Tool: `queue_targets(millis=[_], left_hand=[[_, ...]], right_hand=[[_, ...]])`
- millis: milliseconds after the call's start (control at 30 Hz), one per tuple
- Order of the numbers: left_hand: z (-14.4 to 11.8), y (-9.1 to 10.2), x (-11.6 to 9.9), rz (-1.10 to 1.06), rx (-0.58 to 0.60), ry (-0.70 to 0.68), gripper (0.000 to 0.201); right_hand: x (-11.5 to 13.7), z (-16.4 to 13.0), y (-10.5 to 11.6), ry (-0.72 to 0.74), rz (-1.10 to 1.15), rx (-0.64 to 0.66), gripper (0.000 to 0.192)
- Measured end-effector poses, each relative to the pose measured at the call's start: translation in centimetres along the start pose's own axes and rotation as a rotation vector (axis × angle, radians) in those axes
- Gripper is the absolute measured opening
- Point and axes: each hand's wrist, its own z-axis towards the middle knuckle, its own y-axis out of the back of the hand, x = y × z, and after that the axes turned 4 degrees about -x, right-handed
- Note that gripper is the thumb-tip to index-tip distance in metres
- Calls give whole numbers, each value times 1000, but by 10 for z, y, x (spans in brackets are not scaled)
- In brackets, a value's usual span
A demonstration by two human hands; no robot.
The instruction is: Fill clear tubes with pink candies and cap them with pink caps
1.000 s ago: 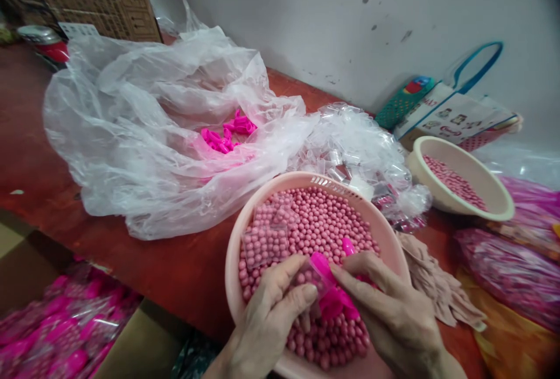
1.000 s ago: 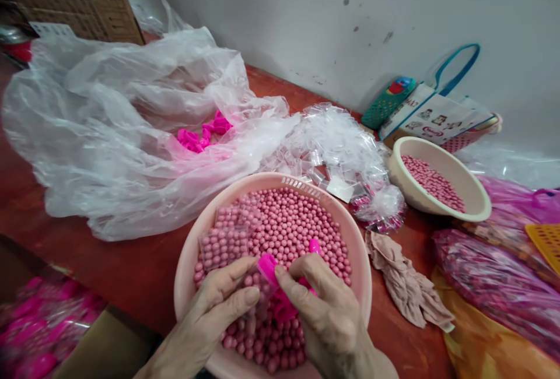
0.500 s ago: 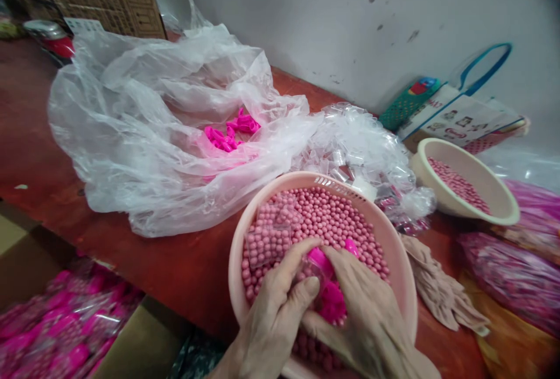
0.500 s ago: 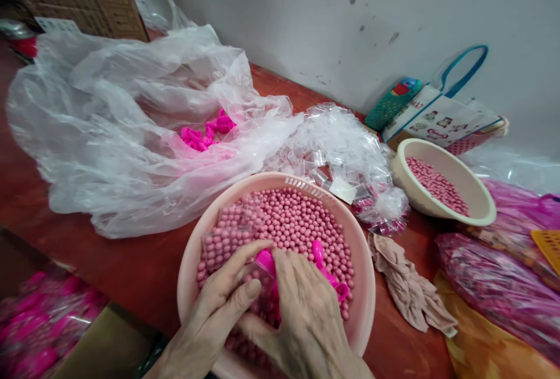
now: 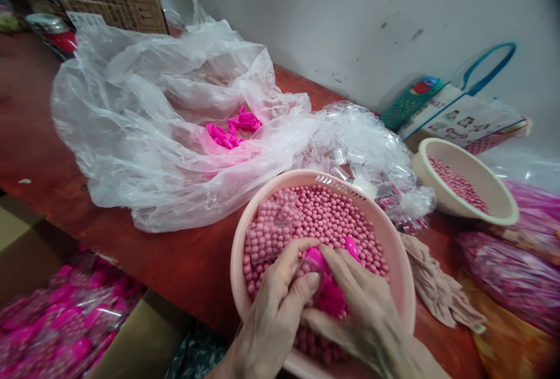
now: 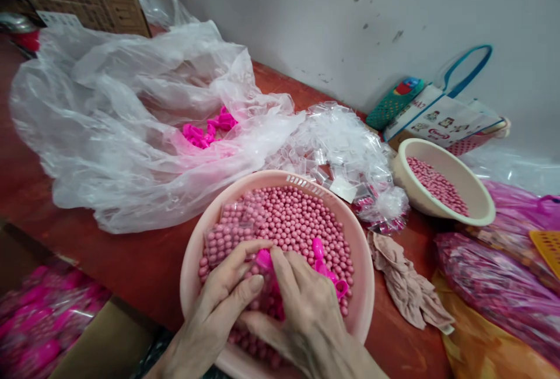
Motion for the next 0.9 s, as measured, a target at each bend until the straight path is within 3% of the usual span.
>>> queue_targets(millis=[67,167,233,300,367,467,533,667,900], left_hand=[[2,1,1,-63,37,53,42],[3,2,1,-65,70,91,48],[1,2,0,-22,38,76,47],[0,2,1,7,13,79,47],[-2,1,2,26,1,88,48],[-4,1,5,28,-29,90,48],[-4,1,6,20,-43,94,46],[-6,2,7,55,-69,112,44],[-7,2,11,187,-146,81,42]], right_hand=[[-5,5,15,-308,333,75,56],[-9,12,32,-769,731,-16,31],[-8,17,33,-860,800,-128,23],[-5,19,29,-770,696,-150,17],[-3,18,20,-520,476,-74,17],[-2,12,7,-92,137,21,34],[-3,8,0,66,-27,32,50],[-1,7,-7,195,-251,33,71],[-2,13,-8,322,-310,179,72]])
